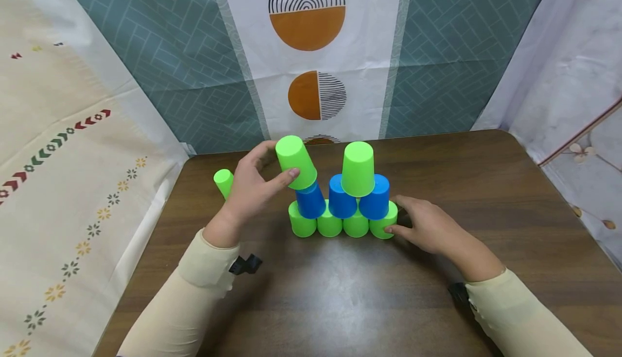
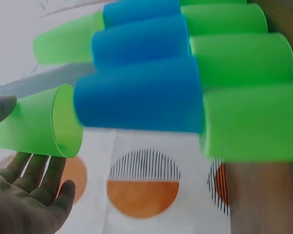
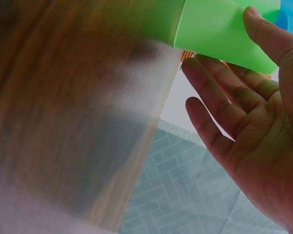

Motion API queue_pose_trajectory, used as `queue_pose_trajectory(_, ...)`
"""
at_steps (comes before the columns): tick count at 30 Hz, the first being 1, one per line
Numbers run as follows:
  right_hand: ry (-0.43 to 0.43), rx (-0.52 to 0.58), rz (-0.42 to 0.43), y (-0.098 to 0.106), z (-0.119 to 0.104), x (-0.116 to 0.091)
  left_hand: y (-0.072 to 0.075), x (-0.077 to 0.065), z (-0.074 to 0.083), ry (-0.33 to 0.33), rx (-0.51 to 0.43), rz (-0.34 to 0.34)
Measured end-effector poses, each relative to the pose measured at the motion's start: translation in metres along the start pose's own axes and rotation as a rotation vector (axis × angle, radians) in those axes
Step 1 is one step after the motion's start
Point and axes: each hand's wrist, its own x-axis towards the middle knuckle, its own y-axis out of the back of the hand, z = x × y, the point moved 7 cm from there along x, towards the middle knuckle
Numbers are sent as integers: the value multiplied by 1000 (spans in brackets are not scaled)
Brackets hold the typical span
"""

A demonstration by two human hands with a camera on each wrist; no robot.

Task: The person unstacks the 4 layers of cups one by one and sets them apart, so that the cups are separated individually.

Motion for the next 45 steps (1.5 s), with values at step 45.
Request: queue_pose_trajectory(45,-16,-2,-6,0,-2,0,167,-106,-149,548,325,70)
